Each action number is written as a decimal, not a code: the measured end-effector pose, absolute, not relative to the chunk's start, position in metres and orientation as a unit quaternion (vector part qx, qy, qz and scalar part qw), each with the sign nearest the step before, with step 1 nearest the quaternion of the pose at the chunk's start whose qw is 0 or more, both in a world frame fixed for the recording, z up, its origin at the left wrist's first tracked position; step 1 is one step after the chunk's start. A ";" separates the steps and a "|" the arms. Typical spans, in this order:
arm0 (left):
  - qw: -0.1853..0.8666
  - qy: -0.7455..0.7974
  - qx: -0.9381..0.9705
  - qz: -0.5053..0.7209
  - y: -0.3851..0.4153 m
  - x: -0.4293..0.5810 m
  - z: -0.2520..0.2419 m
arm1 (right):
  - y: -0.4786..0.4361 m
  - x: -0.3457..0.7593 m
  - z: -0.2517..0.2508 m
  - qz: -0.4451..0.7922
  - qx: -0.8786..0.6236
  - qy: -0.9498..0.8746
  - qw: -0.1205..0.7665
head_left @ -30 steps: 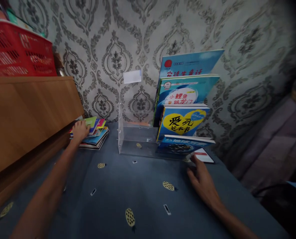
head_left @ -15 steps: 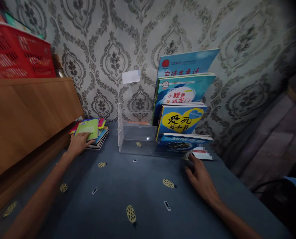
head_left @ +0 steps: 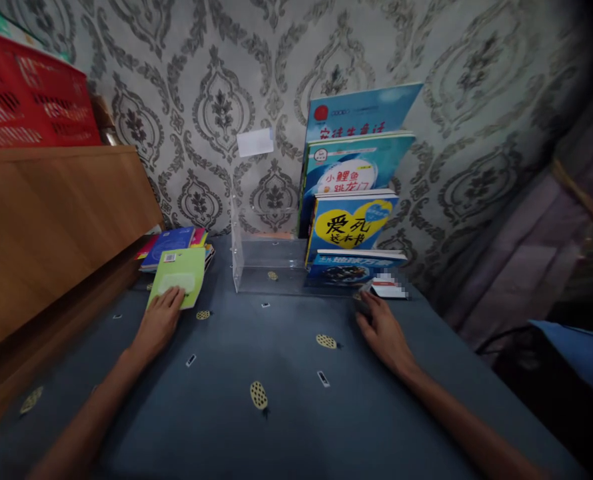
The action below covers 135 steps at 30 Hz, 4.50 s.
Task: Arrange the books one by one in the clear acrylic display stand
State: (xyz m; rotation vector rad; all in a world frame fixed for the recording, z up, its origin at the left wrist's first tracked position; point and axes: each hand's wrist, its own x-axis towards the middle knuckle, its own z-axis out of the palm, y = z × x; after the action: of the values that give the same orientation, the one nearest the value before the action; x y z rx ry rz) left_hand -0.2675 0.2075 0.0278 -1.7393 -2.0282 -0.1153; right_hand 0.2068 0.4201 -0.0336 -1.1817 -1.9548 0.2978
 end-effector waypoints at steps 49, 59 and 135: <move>0.050 -0.454 -0.887 -0.068 0.234 -0.012 0.039 | 0.341 0.202 0.004 0.303 -0.214 -0.885 0.281; 0.028 -0.431 -0.893 -0.127 0.232 -0.020 0.022 | 0.305 0.226 0.010 0.320 -0.199 -0.881 0.287; 0.037 -0.460 -0.876 -0.141 0.221 -0.007 0.004 | 0.238 0.291 -0.005 0.131 -0.444 -0.847 0.261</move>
State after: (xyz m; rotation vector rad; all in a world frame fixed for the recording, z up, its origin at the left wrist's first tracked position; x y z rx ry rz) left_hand -0.0075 0.2214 0.0036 -2.6895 -1.4119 -0.4319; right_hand 0.2910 0.2380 -0.0045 -1.2019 -2.2927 0.3554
